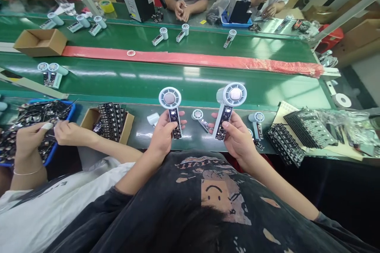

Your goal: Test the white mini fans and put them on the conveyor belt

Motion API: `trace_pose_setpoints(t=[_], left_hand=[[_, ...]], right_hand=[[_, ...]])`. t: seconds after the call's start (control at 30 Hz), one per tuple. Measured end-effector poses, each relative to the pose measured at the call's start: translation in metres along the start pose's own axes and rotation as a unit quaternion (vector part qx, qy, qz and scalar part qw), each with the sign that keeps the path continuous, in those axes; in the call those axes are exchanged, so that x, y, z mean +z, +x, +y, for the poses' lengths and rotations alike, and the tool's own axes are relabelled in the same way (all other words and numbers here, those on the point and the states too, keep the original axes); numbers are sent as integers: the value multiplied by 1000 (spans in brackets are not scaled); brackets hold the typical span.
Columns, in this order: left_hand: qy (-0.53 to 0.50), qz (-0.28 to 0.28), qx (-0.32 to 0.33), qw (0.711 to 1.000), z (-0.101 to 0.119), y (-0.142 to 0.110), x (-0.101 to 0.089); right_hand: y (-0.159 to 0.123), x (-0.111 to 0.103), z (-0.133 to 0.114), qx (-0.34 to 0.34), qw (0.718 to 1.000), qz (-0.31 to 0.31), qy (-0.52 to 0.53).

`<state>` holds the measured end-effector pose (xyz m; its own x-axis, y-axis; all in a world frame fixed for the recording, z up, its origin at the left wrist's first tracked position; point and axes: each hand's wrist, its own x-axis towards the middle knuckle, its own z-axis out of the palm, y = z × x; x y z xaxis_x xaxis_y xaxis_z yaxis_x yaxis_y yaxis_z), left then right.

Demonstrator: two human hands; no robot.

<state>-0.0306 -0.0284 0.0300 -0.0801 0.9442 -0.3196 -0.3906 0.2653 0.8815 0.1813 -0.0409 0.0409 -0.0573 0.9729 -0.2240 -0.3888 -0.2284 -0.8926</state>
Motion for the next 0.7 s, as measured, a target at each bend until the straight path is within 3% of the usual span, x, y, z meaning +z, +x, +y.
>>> trace_pose_setpoints(t=[0.23, 0.7], left_hand=[[-2, -43, -3, 999, 2, 9, -1], [-27, -116, -32, 992, -2, 7, 29]], right_hand=[[-12, 8, 5, -8, 999, 39, 15], [-26, 6, 5, -17, 998, 59, 11]])
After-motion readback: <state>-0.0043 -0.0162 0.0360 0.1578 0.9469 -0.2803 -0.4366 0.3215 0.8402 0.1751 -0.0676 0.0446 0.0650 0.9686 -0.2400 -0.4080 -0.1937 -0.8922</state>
